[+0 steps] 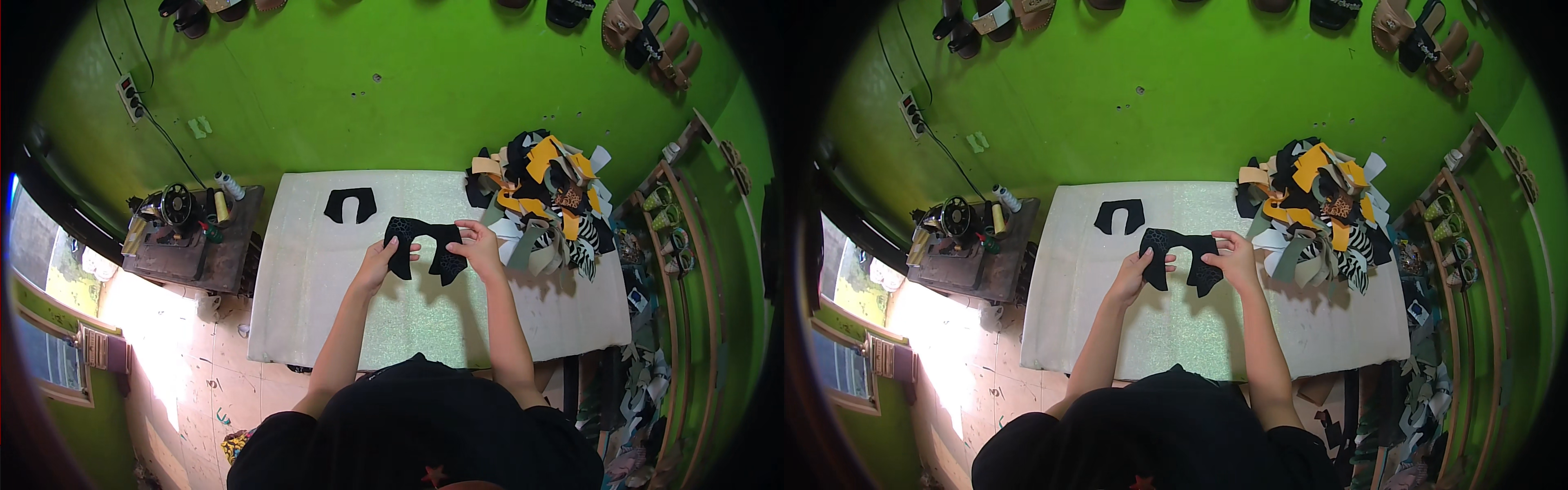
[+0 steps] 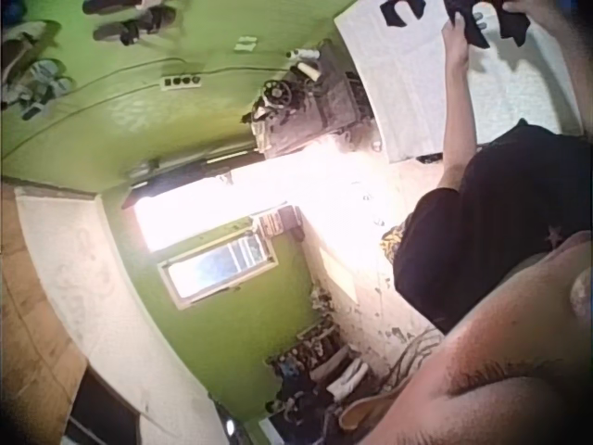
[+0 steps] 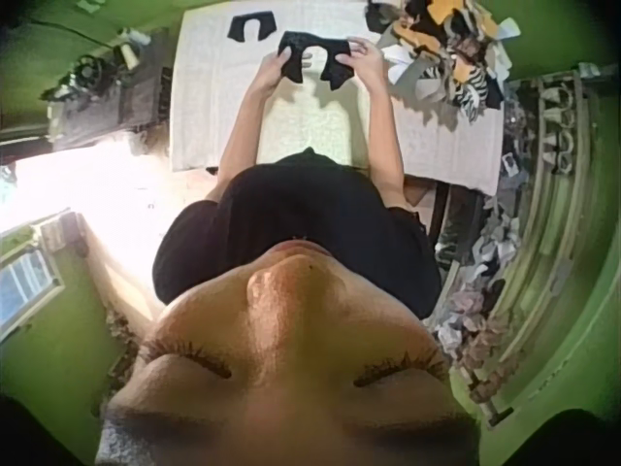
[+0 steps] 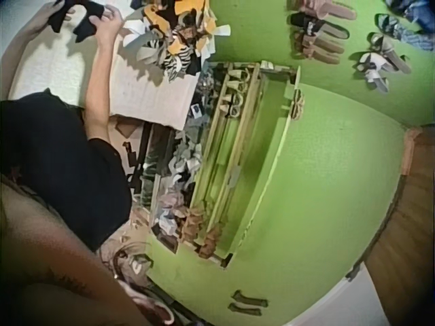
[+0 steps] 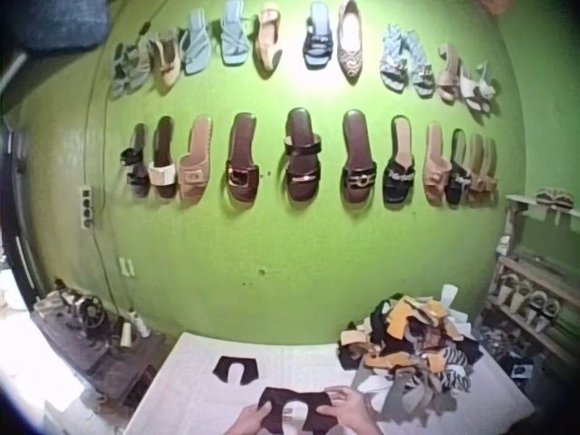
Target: Sorting through a pile of cut shoe material components and placing selected pieces on a workbench.
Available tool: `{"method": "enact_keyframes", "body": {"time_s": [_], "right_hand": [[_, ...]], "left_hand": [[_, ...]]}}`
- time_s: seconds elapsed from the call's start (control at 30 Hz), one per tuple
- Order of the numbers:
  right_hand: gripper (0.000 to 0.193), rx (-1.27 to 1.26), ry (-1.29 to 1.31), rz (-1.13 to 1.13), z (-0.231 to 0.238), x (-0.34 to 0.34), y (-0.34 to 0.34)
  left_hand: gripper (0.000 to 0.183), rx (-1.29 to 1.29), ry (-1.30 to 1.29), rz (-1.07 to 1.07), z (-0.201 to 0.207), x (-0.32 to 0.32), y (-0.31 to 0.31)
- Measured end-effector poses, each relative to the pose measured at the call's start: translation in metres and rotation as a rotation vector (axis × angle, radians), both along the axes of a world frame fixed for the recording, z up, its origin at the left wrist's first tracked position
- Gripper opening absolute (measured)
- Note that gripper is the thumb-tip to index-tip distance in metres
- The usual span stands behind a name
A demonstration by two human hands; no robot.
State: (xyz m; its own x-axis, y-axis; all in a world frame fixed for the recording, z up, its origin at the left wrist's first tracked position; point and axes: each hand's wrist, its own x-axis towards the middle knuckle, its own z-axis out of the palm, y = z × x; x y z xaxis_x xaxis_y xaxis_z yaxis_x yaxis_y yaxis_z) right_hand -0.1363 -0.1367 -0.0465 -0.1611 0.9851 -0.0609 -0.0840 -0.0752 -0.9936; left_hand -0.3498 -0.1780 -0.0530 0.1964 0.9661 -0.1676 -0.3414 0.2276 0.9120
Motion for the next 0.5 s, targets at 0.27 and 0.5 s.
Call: {"method": "enact_keyframes", "body": {"time_s": [0.27,0.5], "right_hand": [[0.037,0.016,-0.085,-0.001,-0.018,-0.028,0.008],[0.022,0.005,-0.217,0.03,-0.038,-0.057,0.023]], "left_hand": [[0.03,0.018,0.052,0.093,-0.026,-0.027,0.01],[0.027,-0.02,0.151,0.142,-0.052,-0.052,0.021]]}}
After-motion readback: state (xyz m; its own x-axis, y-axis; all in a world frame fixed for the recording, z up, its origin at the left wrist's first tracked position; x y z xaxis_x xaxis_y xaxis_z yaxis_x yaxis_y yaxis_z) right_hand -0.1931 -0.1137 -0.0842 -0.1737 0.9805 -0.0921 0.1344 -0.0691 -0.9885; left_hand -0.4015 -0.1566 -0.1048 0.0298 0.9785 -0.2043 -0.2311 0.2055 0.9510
